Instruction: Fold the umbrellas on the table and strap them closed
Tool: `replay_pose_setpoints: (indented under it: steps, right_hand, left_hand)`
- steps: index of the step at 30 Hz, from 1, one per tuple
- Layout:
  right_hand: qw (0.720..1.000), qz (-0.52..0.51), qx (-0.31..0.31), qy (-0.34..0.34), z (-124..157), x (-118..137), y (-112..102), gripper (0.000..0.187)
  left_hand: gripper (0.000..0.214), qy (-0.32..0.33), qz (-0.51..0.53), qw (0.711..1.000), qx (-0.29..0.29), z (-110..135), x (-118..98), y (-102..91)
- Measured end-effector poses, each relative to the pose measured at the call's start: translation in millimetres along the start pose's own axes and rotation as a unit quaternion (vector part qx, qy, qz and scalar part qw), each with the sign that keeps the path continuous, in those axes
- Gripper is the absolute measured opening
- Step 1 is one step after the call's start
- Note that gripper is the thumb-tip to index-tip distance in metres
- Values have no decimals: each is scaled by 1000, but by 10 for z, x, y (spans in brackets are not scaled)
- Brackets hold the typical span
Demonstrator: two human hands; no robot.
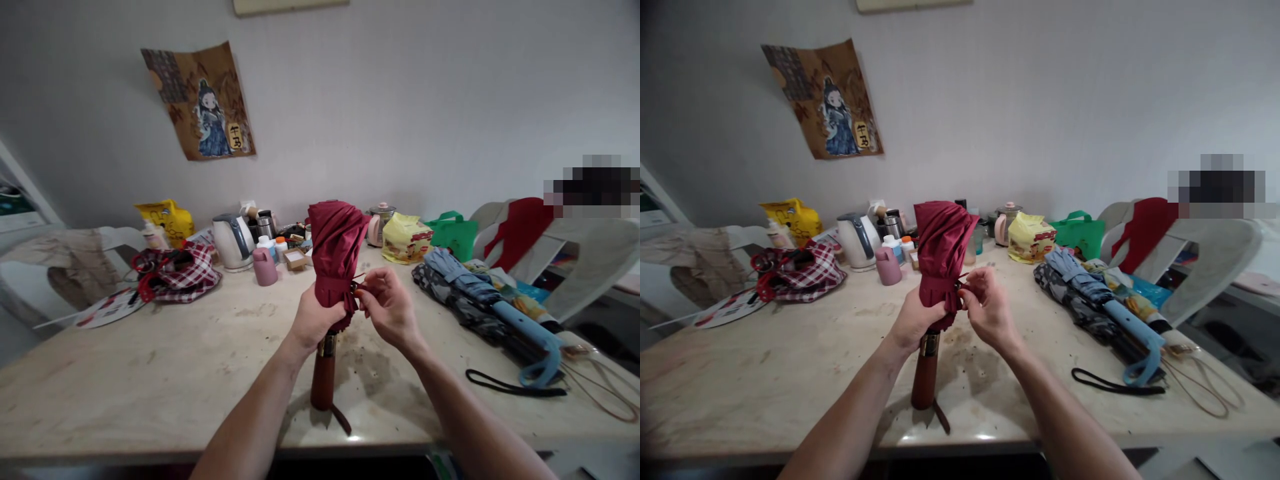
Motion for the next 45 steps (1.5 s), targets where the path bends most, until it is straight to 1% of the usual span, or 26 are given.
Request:
replay_pose_setpoints:
  steps: [3, 6, 8, 12, 15, 17, 19, 20, 21, 23, 25, 27, 31, 33, 35, 37, 39, 42, 44, 45]
  right_hand:
    - [996, 56, 11, -61, 8, 2, -20, 17]
    - [989, 104, 27, -103, 12, 9, -35, 14]
    - [984, 134, 39, -112, 11, 13, -45, 13]
    - [978, 164, 55, -119, 11, 42, -64, 13]
    - [977, 164, 61, -120, 10, 60, -73, 13]
    - [977, 163, 63, -118, 3, 61, -70, 14]
    - [981, 152, 66, -103, -12, 46, -55, 13]
    - [986, 131, 67, -84, -24, 30, -46, 12]
    - [991, 99, 67, -58, -38, 9, -35, 13]
    - [998, 28, 56, 1, -74, -46, -24, 20]
    - [999, -16, 27, 44, -126, -115, -47, 29]
    - [997, -22, -9, 68, -190, -209, -102, 34]
    - [994, 13, -58, 89, -309, -470, -230, 39]
    - [992, 39, -79, 93, -342, -611, -278, 40]
    - [989, 55, -90, 105, -347, -746, -299, 37]
    - [986, 65, -95, 120, -334, -858, -301, 31]
    - [984, 73, -99, 131, -323, -926, -300, 25]
    - [979, 94, -111, 146, -305, -904, -330, 21]
    - [975, 112, -114, 153, -234, -771, -387, 20]
    - [975, 121, -110, 151, -159, -663, -426, 20]
  left_hand:
    - [47, 1, -20, 1000, -2, -7, 15, 1]
    - [44, -17, -42, 999, 8, -10, 46, 15]
    - [41, -22, -58, 998, 18, -9, 65, 26]
    - [38, -9, -87, 996, 31, 6, 83, 52]
    - [38, -24, -68, 996, 50, 39, 100, 99]
    - [40, -30, -58, 997, 50, 50, 99, 110]
    - [43, -35, -51, 997, 55, 48, 101, 113]
    - [42, -45, -37, 996, 66, 44, 112, 119]
    - [42, -62, -15, 995, 82, 39, 133, 128]
    - [42, -112, 41, 987, 110, 22, 204, 141]
    - [44, -155, 84, 978, 115, -21, 298, 130]
    - [41, -186, 77, 974, 101, -88, 429, 100]
    - [22, -221, -17, 973, 63, -225, 739, 45]
    - [20, -211, -55, 974, 59, -260, 858, 46]
    - [20, -183, -100, 976, 67, -270, 936, 47]
    - [25, -141, -156, 975, 73, -282, 962, 22]
    - [32, -88, -220, 970, 61, -331, 927, -51]
    - [31, 7, -311, 950, 7, -480, 782, -229]
    - [33, 66, -353, 933, -32, -586, 689, -344]
    - [33, 88, -369, 924, -46, -629, 666, -390]
Point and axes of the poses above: each hand's wrist, its own z-axis away from the middle knuckle, its own y-axis out of the palm, x = y × z, the point moved 6 cm from there along -z, towards the middle knuckle, and after that the axes turned 12 degrees about -x, right-handed, at the moved point
